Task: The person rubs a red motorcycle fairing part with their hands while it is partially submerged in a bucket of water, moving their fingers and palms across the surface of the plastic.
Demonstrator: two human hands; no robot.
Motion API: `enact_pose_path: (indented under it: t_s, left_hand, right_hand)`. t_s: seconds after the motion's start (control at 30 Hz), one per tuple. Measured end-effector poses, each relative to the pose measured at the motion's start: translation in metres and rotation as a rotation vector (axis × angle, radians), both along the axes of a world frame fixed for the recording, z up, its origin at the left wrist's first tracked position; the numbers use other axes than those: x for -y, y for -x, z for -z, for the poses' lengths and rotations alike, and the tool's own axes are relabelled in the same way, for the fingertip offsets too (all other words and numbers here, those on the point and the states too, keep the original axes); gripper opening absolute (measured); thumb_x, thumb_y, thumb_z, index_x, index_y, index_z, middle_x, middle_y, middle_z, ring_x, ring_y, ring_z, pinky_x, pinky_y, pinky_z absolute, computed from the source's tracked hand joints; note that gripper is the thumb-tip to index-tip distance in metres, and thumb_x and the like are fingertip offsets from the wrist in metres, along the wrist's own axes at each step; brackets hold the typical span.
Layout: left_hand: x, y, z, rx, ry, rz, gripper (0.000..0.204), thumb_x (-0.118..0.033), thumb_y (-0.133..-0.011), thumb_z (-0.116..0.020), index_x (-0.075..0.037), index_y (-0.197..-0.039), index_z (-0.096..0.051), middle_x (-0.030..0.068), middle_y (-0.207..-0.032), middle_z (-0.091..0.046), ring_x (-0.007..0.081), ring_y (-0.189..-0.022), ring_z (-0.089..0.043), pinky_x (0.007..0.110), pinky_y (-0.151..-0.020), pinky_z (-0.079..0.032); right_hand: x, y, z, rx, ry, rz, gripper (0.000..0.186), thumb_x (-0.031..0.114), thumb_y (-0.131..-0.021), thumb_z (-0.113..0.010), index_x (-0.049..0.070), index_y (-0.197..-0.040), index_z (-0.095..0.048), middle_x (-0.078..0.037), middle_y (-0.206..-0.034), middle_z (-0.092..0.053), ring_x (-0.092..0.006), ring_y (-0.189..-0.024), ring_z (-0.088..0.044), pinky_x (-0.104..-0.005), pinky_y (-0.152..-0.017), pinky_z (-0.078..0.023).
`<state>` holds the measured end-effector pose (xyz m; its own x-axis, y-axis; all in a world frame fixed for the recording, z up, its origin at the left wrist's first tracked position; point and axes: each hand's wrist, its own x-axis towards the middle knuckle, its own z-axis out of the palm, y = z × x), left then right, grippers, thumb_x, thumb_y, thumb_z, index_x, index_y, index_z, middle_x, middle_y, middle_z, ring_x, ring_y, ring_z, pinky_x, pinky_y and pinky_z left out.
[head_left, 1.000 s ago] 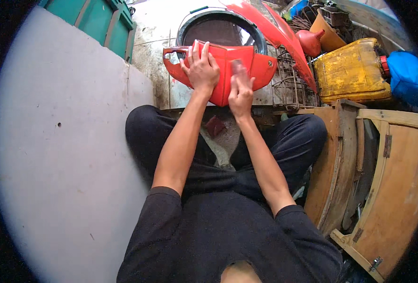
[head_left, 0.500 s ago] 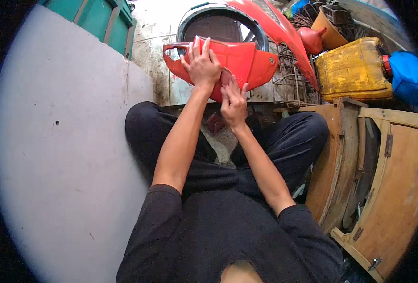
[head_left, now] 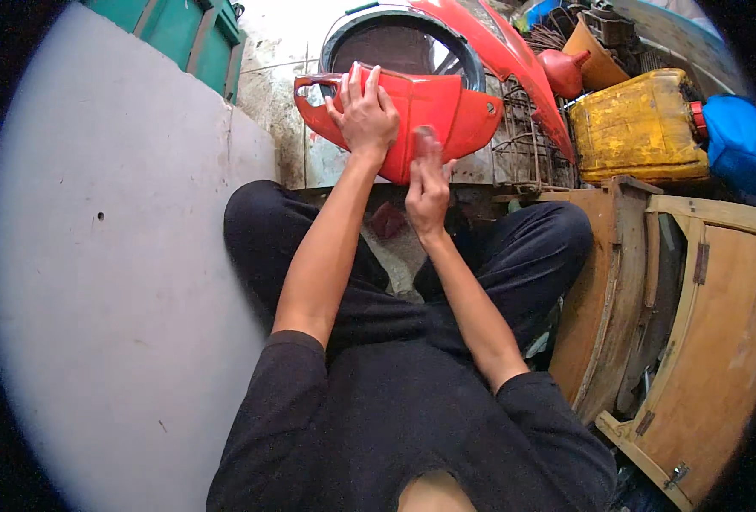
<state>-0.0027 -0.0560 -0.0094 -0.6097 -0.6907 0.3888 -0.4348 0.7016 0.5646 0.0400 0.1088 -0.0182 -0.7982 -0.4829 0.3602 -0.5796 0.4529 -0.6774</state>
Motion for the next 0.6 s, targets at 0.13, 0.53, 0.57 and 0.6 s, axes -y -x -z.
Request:
enact_pose_path:
  t_s: [0.13,0.53,0.57,0.6]
  left_hand:
    - [0.002,0.0,-0.001,-0.006,0.007,-0.008,0.042,-0.031,-0.099,-0.045,-0.024,-0.138,-0.057,0.0079,-0.152,-0.044,0.0279,-0.144,-0.036,0.065,-0.115,-0.016]
    - [0.002,0.0,0.0,-0.03,0.023,-0.014,0.041,-0.03,-0.097,-0.047,-0.02,-0.135,-0.06,0.0097,-0.15,-0.046,0.0279,-0.142,-0.038,0.066,-0.113,-0.019]
    - [0.001,0.005,-0.001,-0.034,0.024,-0.016,0.041,-0.03,-0.097,-0.047,-0.02,-0.135,-0.06,0.0097,-0.15,-0.046,0.0279,-0.142,-0.038,0.066,-0.113,-0.019]
    - [0.0,0.005,-0.002,-0.035,0.025,-0.014,0.041,-0.03,-0.096,-0.047,-0.02,-0.135,-0.06,0.0098,-0.15,-0.046,0.0278,-0.142,-0.038,0.066,-0.113,-0.019]
  right_hand:
    - [0.0,-0.004,-0.008,0.02,0.005,0.002,0.043,0.013,-0.099,-0.052,0.005,-0.141,-0.054,-0.01,-0.152,-0.046,-0.0252,-0.146,-0.036,-0.0535,-0.122,-0.008]
    - [0.0,-0.016,-0.001,0.044,0.092,0.066,0.041,0.012,-0.1,-0.05,0.008,-0.141,-0.056,-0.012,-0.149,-0.049,-0.0269,-0.143,-0.04,-0.0549,-0.121,-0.008]
    - [-0.003,-0.014,0.003,-0.012,0.047,-0.011,0.041,0.012,-0.1,-0.05,0.008,-0.141,-0.056,-0.011,-0.149,-0.049,-0.0269,-0.144,-0.04,-0.0548,-0.121,-0.007]
    - [-0.006,-0.016,0.005,-0.064,0.002,-0.084,0.041,0.013,-0.1,-0.05,0.008,-0.141,-0.056,-0.011,-0.15,-0.049,-0.0268,-0.144,-0.039,-0.0547,-0.121,-0.007]
